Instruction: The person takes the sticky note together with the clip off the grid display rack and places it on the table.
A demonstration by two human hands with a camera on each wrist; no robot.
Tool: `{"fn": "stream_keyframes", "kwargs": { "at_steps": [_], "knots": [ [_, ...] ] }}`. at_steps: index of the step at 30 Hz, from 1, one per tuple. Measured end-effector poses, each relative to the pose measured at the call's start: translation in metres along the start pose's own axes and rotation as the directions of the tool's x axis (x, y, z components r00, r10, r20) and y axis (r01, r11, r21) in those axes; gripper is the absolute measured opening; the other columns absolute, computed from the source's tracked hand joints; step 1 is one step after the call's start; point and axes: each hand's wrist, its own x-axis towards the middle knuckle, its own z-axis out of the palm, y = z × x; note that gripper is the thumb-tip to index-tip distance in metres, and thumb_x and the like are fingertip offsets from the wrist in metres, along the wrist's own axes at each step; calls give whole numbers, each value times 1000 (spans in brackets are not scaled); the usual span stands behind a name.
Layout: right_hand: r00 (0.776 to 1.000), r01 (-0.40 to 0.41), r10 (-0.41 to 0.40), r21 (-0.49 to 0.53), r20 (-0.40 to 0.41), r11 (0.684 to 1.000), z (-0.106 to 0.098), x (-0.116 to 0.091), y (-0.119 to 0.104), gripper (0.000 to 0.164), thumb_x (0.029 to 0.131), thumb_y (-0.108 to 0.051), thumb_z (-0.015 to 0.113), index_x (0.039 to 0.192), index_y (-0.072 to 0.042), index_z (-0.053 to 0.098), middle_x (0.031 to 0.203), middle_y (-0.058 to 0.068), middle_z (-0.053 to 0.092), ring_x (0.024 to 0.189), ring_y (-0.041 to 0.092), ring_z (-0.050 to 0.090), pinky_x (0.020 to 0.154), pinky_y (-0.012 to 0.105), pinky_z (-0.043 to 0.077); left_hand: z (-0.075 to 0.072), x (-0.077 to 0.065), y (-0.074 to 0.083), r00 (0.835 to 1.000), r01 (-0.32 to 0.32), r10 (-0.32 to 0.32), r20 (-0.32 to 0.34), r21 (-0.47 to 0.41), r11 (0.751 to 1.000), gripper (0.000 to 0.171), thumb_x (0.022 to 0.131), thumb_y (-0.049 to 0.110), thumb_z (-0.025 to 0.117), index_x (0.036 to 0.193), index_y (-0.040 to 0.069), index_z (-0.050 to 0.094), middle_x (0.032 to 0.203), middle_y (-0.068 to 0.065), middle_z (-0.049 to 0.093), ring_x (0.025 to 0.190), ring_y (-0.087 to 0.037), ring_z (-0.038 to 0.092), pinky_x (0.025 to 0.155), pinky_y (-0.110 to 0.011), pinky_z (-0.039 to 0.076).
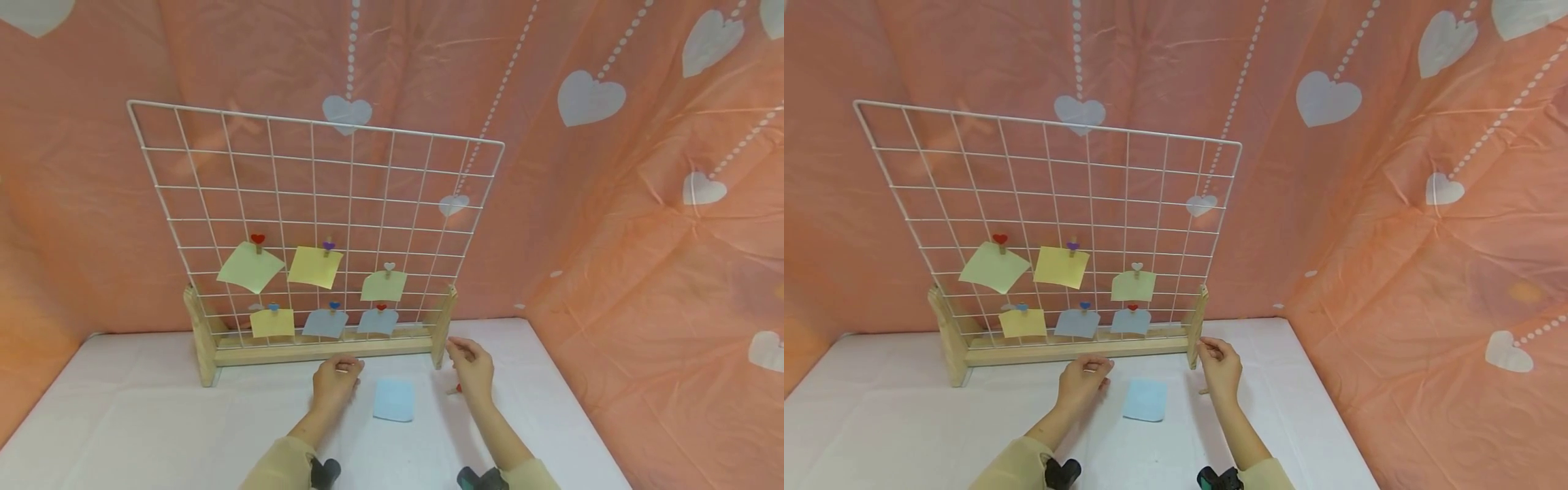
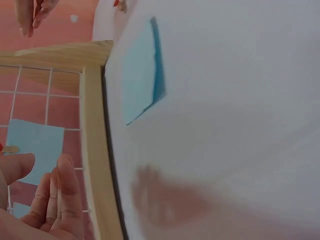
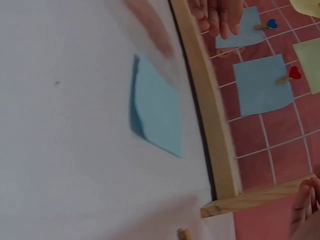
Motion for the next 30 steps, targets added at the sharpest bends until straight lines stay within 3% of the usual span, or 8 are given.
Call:
{"fn": "stream_keyframes", "kwargs": {
  "at_steps": [4, 9, 14, 21, 30],
  "knots": [
    [1000, 21, -20, 36, -14, 999, 1, 8, -9, 16, 86, -9, 70, 96, 3, 71, 75, 2, 69, 59, 3, 57, 54, 15, 47, -3, 2, 8, 1000, -13, 13, 5, -34, 999, 17, 88, 11, 66, 96, -4, 65, 84, -12, 64, 61, -10, 63, 51, -18, 48],
    [999, -32, 31, 66, 14, 997, -2, 16, -29, 21, 88, -11, 69, 102, 5, 69, 81, 0, 69, 64, 2, 58, 57, 14, 48, -5, 4, 18, 1000, -29, 28, -10, -104, 994, 19, 87, 11, 67, 96, -6, 65, 82, -13, 67, 62, -15, 67, 57, -20, 54],
    [1000, -13, 11, 85, 21, 996, -3, 19, -43, 23, 88, -7, 68, 104, 8, 67, 83, 2, 68, 65, 1, 59, 58, 13, 48, -6, 10, 26, 995, -72, 64, -73, -102, 992, 21, 86, 11, 68, 97, -7, 66, 80, -12, 68, 65, -10, 65, 59, -17, 51],
    [999, 40, -42, 125, 14, 991, 3, 29, -51, 23, 86, -9, 71, 103, 7, 68, 82, -4, 67, 67, -3, 56, 56, 12, 48, -4, 17, 38, 980, -130, 114, -166, -86, 988, 21, 86, 10, 66, 102, -4, 67, 94, -17, 68, 85, -25, 67, 65, -18, 50],
    [992, 117, -124, 160, 31, 980, 19, 33, -72, 21, 84, -6, 72, 101, 7, 69, 92, 13, 69, 72, -1, 57, 66, 12, 49, -5, 21, 53, 956, -236, 199, -214, -164, 958, 30, 89, 8, 65, 113, -10, 60, 104, -23, 66, 96, -34, 66, 82, -33, 56]
  ]
}}
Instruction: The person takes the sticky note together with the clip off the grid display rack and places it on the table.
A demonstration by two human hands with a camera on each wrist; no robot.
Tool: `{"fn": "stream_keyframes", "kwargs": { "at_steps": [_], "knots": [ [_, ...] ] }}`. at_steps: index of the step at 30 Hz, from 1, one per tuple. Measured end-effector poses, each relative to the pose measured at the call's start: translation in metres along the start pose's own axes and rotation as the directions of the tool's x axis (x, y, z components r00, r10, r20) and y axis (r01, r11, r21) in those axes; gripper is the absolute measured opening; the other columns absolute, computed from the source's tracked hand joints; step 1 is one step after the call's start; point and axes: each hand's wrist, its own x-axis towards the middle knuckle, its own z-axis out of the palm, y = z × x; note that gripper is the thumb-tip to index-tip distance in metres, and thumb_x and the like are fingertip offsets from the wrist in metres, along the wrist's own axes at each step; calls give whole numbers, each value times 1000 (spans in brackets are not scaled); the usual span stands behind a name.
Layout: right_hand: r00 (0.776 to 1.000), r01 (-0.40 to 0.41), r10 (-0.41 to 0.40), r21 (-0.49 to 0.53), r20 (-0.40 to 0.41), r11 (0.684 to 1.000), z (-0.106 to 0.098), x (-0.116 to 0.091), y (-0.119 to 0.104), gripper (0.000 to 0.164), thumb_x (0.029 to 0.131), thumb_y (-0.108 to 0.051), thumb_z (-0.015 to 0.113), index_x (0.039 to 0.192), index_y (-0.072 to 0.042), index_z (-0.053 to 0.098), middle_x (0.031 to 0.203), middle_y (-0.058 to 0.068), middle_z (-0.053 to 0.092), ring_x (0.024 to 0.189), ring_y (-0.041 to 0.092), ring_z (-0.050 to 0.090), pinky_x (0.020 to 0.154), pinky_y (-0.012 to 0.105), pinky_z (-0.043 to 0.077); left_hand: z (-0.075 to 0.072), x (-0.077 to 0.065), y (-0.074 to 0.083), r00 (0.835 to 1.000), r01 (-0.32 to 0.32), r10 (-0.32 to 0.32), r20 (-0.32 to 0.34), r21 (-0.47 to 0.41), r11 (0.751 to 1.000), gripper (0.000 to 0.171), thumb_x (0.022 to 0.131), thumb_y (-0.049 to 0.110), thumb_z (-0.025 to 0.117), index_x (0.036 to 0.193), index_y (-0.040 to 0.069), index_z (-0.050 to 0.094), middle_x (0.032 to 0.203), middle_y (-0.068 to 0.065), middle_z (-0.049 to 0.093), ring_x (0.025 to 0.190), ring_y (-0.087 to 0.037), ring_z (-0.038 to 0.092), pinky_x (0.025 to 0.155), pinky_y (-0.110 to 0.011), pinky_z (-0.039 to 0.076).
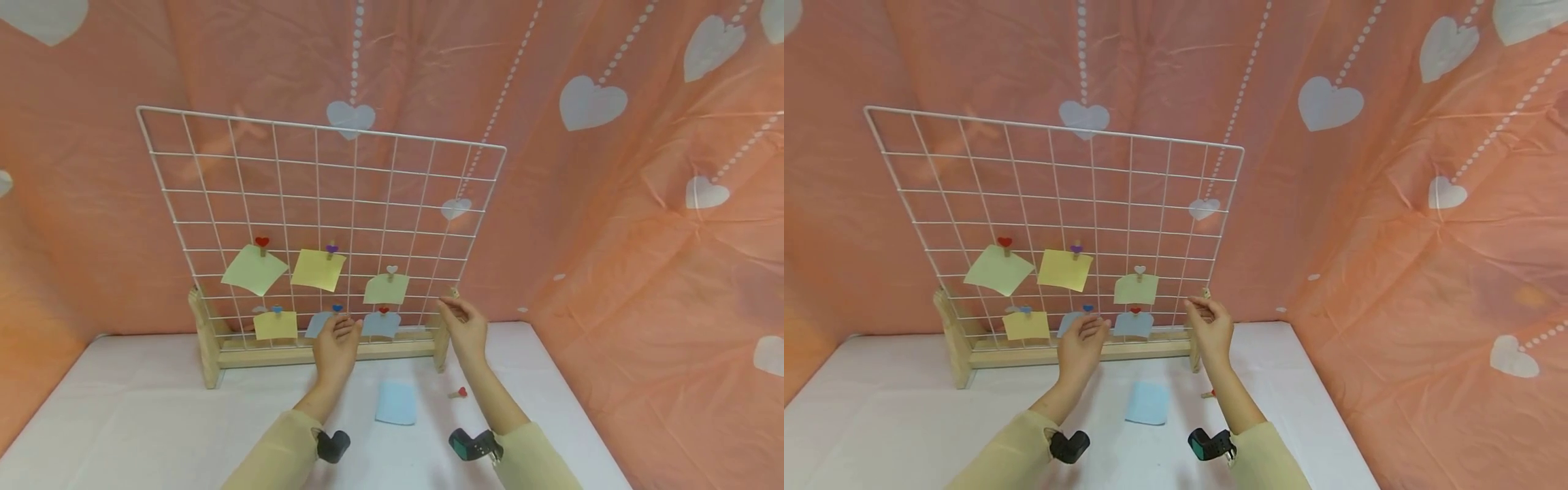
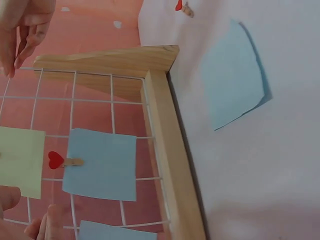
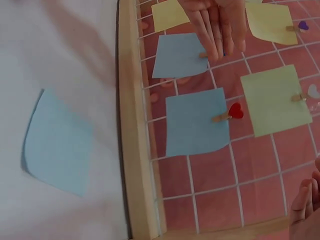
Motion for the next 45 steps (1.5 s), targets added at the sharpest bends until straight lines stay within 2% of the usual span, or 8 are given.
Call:
{"fn": "stream_keyframes", "kwargs": {
  "at_steps": [5, 10, 19, 28, 33, 38, 41, 45],
  "knots": [
    [1000, 17, -17, -2, 15, 1000, 4, 3, -7, 21, 85, -7, 71, 101, 6, 69, 99, 18, 67, 74, -1, 57, 70, 12, 48, 4, 2, 7, 1000, -11, 12, 26, -62, 998, 34, 88, 5, 66, 116, -11, 57, 110, -26, 62, 103, -38, 64, 89, -35, 54],
    [997, 51, -52, 12, 57, 999, 11, 7, -16, 23, 86, -8, 71, 102, 8, 68, 97, 16, 68, 75, 1, 56, 73, 13, 49, 8, 7, 12, 999, -6, 9, 45, -80, 997, 38, 86, 2, 68, 120, -9, 56, 117, -27, 61, 110, -39, 61, 96, -41, 50],
    [987, 87, -90, 27, 133, 996, 27, 12, -30, 21, 85, -6, 71, 102, 6, 69, 99, 20, 66, 76, 1, 56, 68, 12, 49, 10, 12, 19, 977, -113, 95, 194, 86, 990, 56, 86, 8, 70, 135, -3, 46, 131, -23, 54, 123, -42, 50, 104, -50, 42],
    [975, 110, -111, 14, 195, 994, 40, 17, -32, 27, 84, -8, 72, 109, 2, 69, 101, 21, 65, 80, 5, 56, 68, 13, 48, 8, 16, 23, 976, -129, 109, 187, 102, 986, 53, 86, 8, 70, 134, -1, 49, 124, -21, 55, 119, -39, 53, 102, -50, 44],
    [965, 138, -120, -62, 232, 989, 45, 21, -35, 30, 84, -13, 73, 112, -3, 69, 99, 15, 66, 82, 10, 58, 75, 17, 51, 8, 20, 22, 962, -173, 148, 227, 94, 980, 53, 87, 6, 68, 135, -3, 47, 128, -23, 54, 120, -38, 54, 102, -48, 44],
    [948, 133, -92, -116, 304, 984, 51, 23, -41, 35, 85, -19, 73, 118, -7, 68, 98, 12, 70, 83, 15, 61, 74, 20, 50, 7, 24, 22, 946, -222, 199, 256, 62, 973, 53, 87, 2, 67, 135, -6, 46, 132, -25, 53, 121, -39, 53, 103, -50, 43],
    [940, 143, -101, -107, 326, 984, 55, 25, -45, 37, 86, -16, 72, 119, -3, 66, 98, 15, 71, 82, 17, 62, 71, 19, 49, 7, 26, 23, 943, -231, 208, 261, 59, 971, 50, 88, 1, 65, 134, -7, 47, 130, -24, 55, 120, -39, 54, 104, -53, 41],
    [923, 182, -134, -103, 362, 978, 57, 24, -51, 40, 86, -12, 71, 121, 5, 63, 97, 21, 68, 83, 25, 63, 74, 24, 52, 9, 27, 25, 952, -219, 196, 236, 72, 973, 43, 89, 1, 64, 130, -6, 52, 123, -23, 60, 114, -38, 57, 99, -55, 43]
  ]
}}
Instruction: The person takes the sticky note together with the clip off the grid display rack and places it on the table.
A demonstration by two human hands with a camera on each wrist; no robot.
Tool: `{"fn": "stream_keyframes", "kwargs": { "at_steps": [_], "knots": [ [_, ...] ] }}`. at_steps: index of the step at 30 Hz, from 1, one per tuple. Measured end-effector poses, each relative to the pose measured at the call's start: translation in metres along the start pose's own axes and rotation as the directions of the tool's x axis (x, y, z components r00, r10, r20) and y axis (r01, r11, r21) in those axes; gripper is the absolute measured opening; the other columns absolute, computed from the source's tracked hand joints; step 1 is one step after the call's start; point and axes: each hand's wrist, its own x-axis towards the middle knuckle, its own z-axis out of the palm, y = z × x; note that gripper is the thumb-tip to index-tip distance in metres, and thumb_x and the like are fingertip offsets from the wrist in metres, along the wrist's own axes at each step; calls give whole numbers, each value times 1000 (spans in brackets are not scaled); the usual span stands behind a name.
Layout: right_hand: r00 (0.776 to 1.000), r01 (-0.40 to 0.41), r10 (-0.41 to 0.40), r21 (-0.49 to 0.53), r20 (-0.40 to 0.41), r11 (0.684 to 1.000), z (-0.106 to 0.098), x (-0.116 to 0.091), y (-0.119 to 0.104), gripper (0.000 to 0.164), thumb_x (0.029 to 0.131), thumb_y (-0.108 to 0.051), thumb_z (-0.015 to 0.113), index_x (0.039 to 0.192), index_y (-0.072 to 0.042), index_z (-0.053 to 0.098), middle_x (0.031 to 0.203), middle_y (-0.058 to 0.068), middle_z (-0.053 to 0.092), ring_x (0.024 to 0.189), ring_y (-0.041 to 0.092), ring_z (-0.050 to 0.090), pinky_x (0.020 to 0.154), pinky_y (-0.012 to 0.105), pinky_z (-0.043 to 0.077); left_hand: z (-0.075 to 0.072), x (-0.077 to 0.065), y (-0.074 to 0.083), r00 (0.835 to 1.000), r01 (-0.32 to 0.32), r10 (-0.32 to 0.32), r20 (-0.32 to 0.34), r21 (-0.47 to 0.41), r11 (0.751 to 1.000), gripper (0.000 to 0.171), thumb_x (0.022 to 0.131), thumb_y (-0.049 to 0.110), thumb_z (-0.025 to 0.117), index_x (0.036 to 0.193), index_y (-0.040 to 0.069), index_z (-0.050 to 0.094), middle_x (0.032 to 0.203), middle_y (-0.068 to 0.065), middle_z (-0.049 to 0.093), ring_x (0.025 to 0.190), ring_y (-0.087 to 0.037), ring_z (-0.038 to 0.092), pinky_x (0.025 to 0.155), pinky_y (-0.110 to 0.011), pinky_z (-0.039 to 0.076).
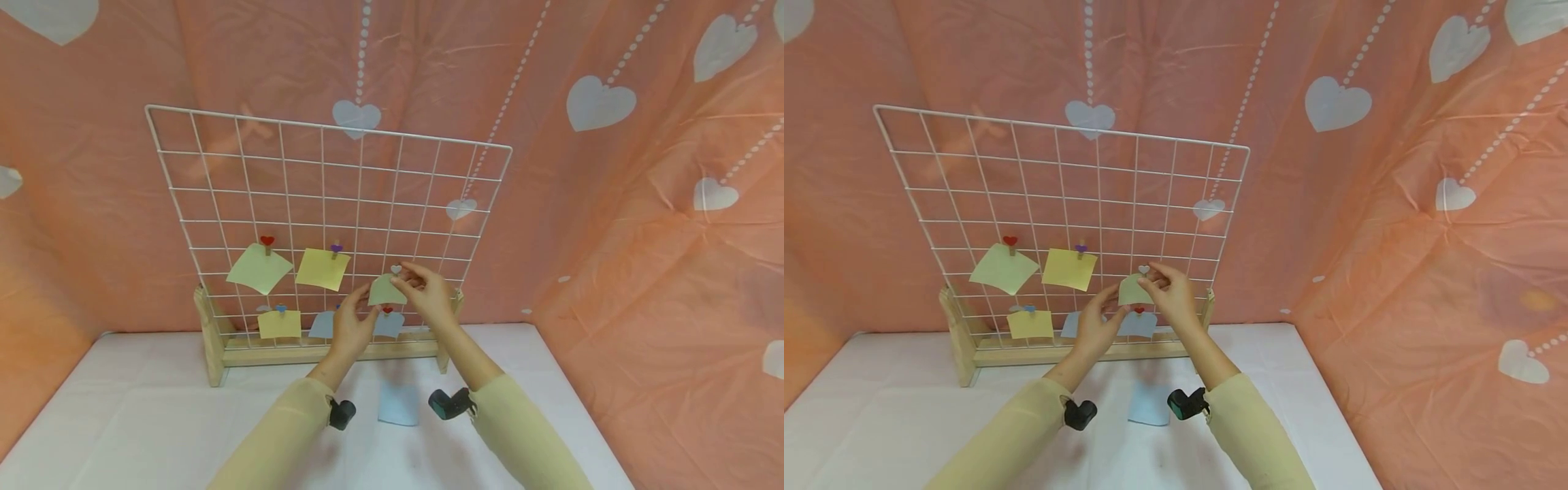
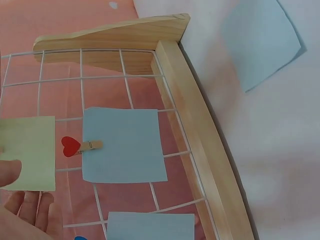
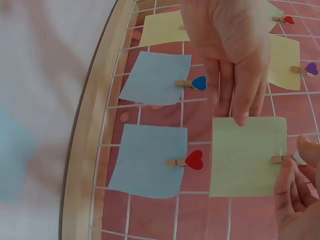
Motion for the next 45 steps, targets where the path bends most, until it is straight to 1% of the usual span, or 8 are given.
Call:
{"fn": "stream_keyframes", "kwargs": {
  "at_steps": [5, 12, 17, 23, 29, 35, 39, 45],
  "knots": [
    [999, 24, -23, -34, 28, 999, 0, 3, 0, 37, 86, -10, 70, 119, 5, 63, 94, 21, 68, 86, 31, 64, 72, 24, 52, 3, 2, 0, 999, 15, -15, -33, 1, 1000, 32, 89, -2, 62, 120, -6, 59, 113, -23, 63, 104, -37, 60, 90, -49, 50],
    [999, 39, -42, -99, -26, 994, 3, 8, 4, 27, 87, -13, 70, 110, 1, 70, 89, 16, 70, 74, 18, 62, 60, 17, 48, 6, 7, 0, 997, 61, -61, -45, 1, 998, 25, 90, -7, 56, 115, -8, 61, 107, -23, 62, 99, -35, 63, 86, -40, 55],
    [995, 80, -88, -156, -48, 985, 3, 9, 2, 20, 88, -12, 69, 104, 0, 72, 84, 14, 71, 70, 20, 64, 57, 17, 48, 7, 7, 1, 996, 68, -69, -59, -11, 998, 22, 88, -11, 55, 109, -9, 63, 104, -23, 63, 96, -34, 64, 84, -38, 56],
    [983, 145, -174, -323, -63, 935, 3, 8, 0, 17, 88, -15, 69, 99, -3, 73, 85, 11, 72, 69, 22, 63, 59, 25, 51, 5, 5, 5, 996, 50, -52, -77, -30, 998, 21, 87, -12, 55, 106, -10, 65, 103, -25, 64, 94, -35, 65, 83, -38, 57],
    [974, 155, -208, -419, -86, 895, 3, 7, -1, 14, 85, -18, 72, 95, -8, 75, 83, 6, 72, 62, 16, 57, 52, 20, 43, 3, 4, 7, 995, 45, -48, -87, -39, 998, 21, 86, -12, 56, 104, -11, 65, 100, -25, 64, 90, -35, 65, 80, -39, 57],
    [981, 104, -154, -355, -114, 929, 3, 7, -2, 15, 83, -20, 74, 92, -8, 77, 85, 7, 73, 61, 15, 56, 52, 20, 44, 2, 4, 7, 994, 51, -54, -93, -36, 998, 21, 86, -13, 55, 104, -12, 65, 99, -25, 64, 89, -35, 64, 79, -38, 57],
    [987, 24, -64, -254, -148, 967, 3, 6, -1, 16, 82, -21, 75, 93, -10, 77, 91, 6, 74, 65, 15, 59, 54, 20, 46, 2, 4, 7, 994, 72, -75, -85, -38, 997, 22, 86, -12, 55, 106, -12, 64, 101, -25, 64, 91, -34, 64, 79, -37, 57],
    [983, -36, 15, -115, -183, 993, 3, 3, 2, 19, 81, -21, 77, 94, -7, 77, 93, 10, 74, 65, 9, 58, 54, 17, 46, 1, 1, 5, 991, 100, -103, -80, -43, 994, 22, 86, -11, 55, 106, -11, 64, 103, -26, 66, 92, -36, 65, 78, -38, 58]
  ]
}}
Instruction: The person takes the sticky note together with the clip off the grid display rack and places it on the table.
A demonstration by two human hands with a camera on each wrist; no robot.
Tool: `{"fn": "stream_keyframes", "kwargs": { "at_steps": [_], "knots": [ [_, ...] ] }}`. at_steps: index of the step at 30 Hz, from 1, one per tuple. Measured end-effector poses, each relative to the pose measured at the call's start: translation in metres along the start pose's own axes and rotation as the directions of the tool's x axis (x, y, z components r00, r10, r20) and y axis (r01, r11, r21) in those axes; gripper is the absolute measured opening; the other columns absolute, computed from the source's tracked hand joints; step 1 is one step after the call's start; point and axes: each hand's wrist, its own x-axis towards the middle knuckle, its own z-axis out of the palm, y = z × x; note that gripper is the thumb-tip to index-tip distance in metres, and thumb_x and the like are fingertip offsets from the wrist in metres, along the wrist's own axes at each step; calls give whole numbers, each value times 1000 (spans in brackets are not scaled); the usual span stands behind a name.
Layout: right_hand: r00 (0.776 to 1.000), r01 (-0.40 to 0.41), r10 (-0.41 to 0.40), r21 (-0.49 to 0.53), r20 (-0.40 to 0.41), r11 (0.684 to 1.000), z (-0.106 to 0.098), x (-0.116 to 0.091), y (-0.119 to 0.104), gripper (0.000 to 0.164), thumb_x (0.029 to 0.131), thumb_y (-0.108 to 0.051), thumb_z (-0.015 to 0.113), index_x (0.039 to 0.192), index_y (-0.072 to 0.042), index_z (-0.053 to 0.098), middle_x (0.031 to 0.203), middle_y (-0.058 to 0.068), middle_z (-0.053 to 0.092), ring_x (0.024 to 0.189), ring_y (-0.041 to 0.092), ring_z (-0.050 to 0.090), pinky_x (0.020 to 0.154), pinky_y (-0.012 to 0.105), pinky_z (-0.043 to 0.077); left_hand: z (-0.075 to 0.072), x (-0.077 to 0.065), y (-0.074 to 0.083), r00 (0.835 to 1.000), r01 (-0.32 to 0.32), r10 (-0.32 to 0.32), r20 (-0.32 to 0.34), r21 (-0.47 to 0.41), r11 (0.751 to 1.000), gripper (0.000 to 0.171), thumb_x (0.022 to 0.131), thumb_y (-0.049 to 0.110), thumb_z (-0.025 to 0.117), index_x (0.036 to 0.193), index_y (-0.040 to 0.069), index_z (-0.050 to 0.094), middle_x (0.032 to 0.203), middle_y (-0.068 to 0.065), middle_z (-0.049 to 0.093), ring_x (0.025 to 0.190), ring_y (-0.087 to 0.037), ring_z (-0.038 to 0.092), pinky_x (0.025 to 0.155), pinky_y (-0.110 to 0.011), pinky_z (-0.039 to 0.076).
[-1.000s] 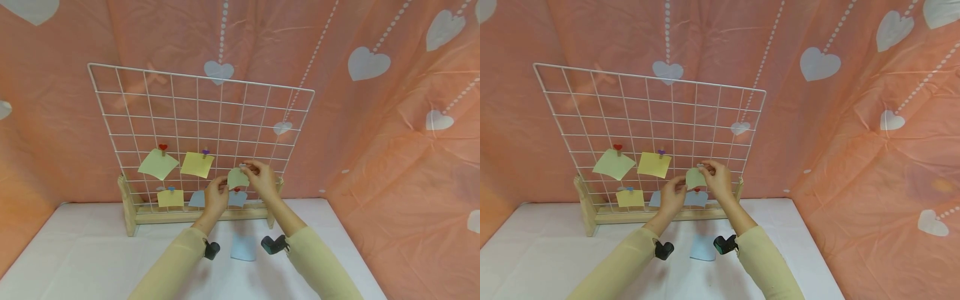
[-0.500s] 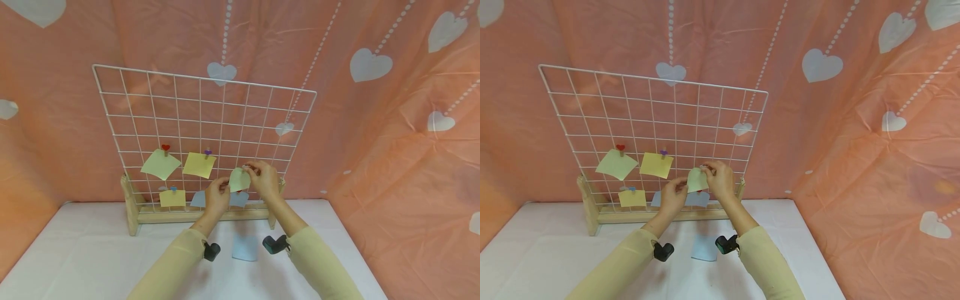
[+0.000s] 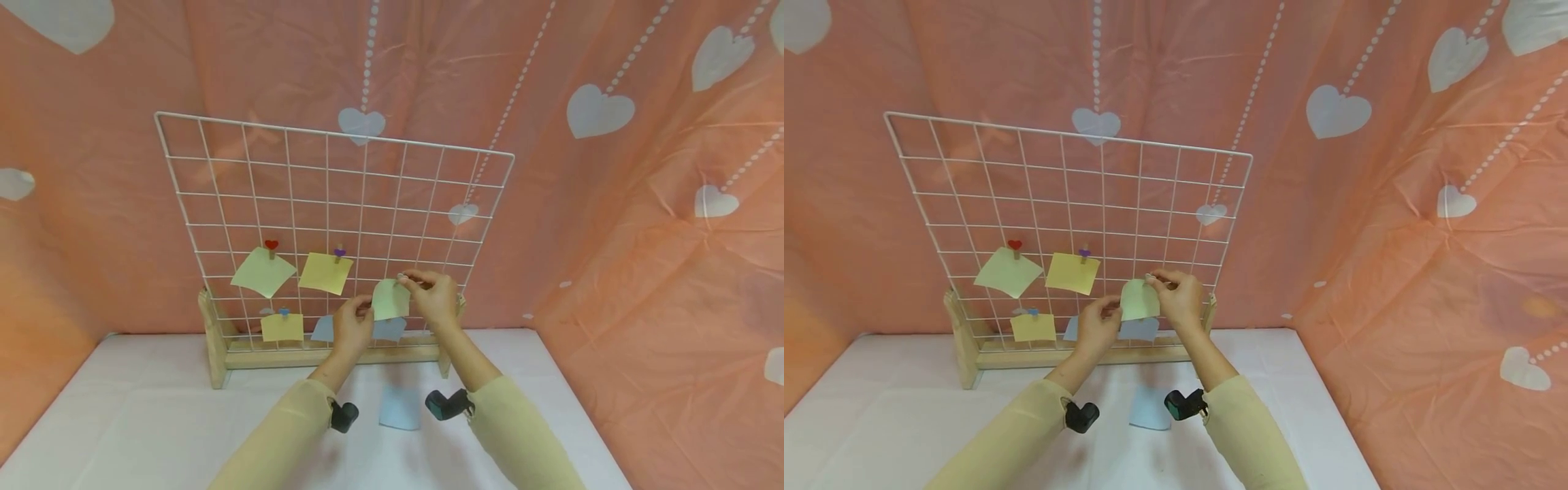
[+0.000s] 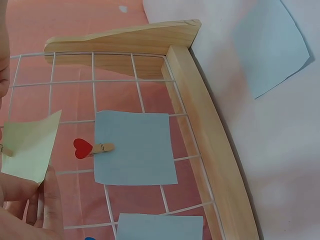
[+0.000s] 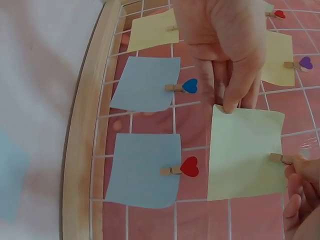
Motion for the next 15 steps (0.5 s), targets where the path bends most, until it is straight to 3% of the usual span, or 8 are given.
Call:
{"fn": "stream_keyframes", "kwargs": {
  "at_steps": [8, 12, 15],
  "knots": [
    [989, -128, 140, 202, -45, 971, 1, -5, 3, 23, 80, -20, 78, 96, -4, 76, 94, 14, 74, 63, 1, 64, 63, 16, 54, -4, -4, -3, 1000, 8, -8, 1, -2, 1000, 19, 89, -6, 57, 105, -11, 65, 102, -26, 67, 90, -36, 67, 75, -39, 58],
    [967, -222, 246, 258, -65, 940, -2, -4, 2, 26, 79, -25, 79, 100, -9, 76, 94, 9, 74, 71, 8, 70, 75, 24, 57, -7, -6, -5, 1000, 22, -22, 10, 9, 1000, 18, 90, -2, 57, 104, -9, 66, 102, -24, 68, 91, -34, 68, 73, -37, 58],
    [962, -251, 272, 288, -35, 924, -3, -4, 3, 26, 81, -22, 77, 103, -9, 75, 96, 10, 74, 82, 22, 72, 83, 35, 57, -10, -7, -6, 999, 45, -45, 11, 15, 999, 17, 91, 0, 57, 104, -7, 66, 103, -22, 68, 91, -33, 68, 73, -35, 58]
  ]
}}
